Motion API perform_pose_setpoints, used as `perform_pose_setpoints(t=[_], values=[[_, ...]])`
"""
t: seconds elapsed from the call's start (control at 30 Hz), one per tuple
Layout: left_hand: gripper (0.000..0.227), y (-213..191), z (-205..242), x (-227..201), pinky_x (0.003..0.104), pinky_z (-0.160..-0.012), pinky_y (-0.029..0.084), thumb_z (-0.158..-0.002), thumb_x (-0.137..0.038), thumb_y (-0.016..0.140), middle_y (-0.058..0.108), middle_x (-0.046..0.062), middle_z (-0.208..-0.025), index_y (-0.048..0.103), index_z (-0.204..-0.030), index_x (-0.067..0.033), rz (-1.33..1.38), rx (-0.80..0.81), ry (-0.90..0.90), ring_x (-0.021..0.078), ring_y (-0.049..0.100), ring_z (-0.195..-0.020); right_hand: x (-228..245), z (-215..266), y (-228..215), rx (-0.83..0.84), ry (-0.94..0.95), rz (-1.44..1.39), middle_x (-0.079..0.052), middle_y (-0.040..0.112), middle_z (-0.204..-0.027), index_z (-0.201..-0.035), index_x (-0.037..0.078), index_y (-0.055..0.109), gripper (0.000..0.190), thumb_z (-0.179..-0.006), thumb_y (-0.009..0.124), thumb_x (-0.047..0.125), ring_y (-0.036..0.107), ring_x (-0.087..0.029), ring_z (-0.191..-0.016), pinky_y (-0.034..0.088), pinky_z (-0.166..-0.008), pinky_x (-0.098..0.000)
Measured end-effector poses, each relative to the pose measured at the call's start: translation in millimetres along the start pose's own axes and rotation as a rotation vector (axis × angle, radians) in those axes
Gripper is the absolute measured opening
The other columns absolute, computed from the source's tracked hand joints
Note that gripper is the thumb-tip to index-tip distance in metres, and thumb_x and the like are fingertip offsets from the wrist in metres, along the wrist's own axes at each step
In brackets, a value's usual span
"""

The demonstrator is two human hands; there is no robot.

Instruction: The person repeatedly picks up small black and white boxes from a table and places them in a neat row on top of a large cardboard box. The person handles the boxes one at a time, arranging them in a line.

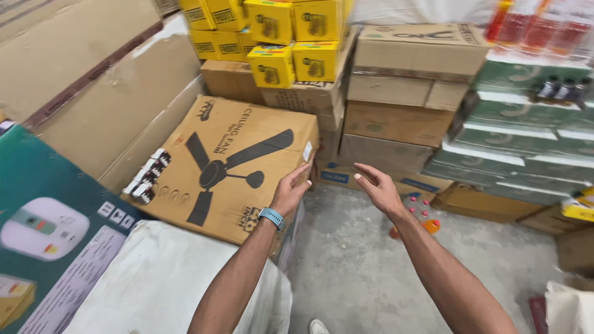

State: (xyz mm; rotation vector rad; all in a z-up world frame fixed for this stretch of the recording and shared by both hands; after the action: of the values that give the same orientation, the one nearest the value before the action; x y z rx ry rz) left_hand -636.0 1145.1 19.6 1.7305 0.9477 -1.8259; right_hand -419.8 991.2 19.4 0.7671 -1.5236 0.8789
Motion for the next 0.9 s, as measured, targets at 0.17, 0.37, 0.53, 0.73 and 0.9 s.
perform_pose_setpoints(t=[0.17, 0.37, 0.53, 0.73, 0.9], values=[[0.058, 124.4, -12.4, -10.7, 0.06, -0.119, 0.028, -0.088, -0.014, 0.064, 0.041, 0.014, -0.16, 0.057, -0.146, -0.0172, 0.023, 0.201, 0.052, 0.0367, 0.031, -0.149, 14.4, 82.9, -114.0, -0.184, -0.011, 0.043, -0.011, 0.061, -0.143, -0.14, 0.014, 0.064, 0.043, -0.097, 0.069, 0.017, 0.047, -0.028, -0.14, 0.042, -0.113, -0.0465], [0.055, 282.7, 39.9, -52.7, 0.059, -0.117, 0.034, -0.089, -0.015, 0.067, 0.047, 0.011, -0.157, 0.059, -0.143, -0.0207, -0.016, 0.393, 0.086, 0.0344, 0.038, -0.147, 14.4, 217.8, -245.7, -0.414, -0.011, 0.062, -0.019, 0.059, -0.143, -0.142, 0.008, 0.06, 0.046, -0.098, 0.067, 0.016, 0.047, -0.032, -0.139, 0.04, -0.115, -0.0488], [0.057, 412.0, 113.1, -88.0, 0.058, -0.117, 0.034, -0.088, -0.017, 0.066, 0.045, 0.012, -0.157, 0.058, -0.144, -0.0198, -0.023, 0.568, 0.121, 0.0342, 0.04, -0.145, 8.1, 341.7, -342.8, -0.55, 0.057, 0.113, -0.013, 0.057, -0.147, -0.145, 0.015, 0.058, 0.048, -0.098, 0.067, 0.019, 0.041, -0.029, -0.145, 0.031, -0.118, -0.0588], [0.056, 567.5, 173.0, -106.3, 0.057, -0.118, 0.034, -0.086, -0.017, 0.069, 0.046, 0.02, -0.155, 0.061, -0.141, -0.0152, -0.008, 0.775, 0.215, 0.0413, 0.038, -0.145, -14.4, 483.1, -447.6, -0.778, 0.104, 0.147, -0.015, 0.056, -0.147, -0.148, 0.014, 0.054, 0.052, -0.098, 0.066, 0.014, 0.04, -0.03, -0.146, 0.029, -0.116, -0.0627], [0.055, 701.1, 225.8, -119.8, 0.06, -0.117, 0.034, -0.089, -0.02, 0.067, 0.043, 0.014, -0.158, 0.059, -0.143, -0.0195, -0.023, 0.998, 0.166, 0.0373, 0.033, -0.148, -22.5, 608.1, -511.4, -0.996, 0.16, 0.118, -0.012, 0.056, -0.149, -0.148, 0.018, 0.054, 0.052, -0.097, 0.067, 0.016, 0.04, -0.028, -0.146, 0.033, -0.117, -0.058]])
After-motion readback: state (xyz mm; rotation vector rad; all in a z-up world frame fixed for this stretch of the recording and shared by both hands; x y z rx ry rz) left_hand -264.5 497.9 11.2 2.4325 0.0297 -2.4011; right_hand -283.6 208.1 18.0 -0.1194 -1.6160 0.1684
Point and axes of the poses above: each hand's wrist, its own z-axis away from the middle knuckle, its own y-axis out of the palm, x = y × z, the point moved 5 cm from there along -z, towards the middle knuckle
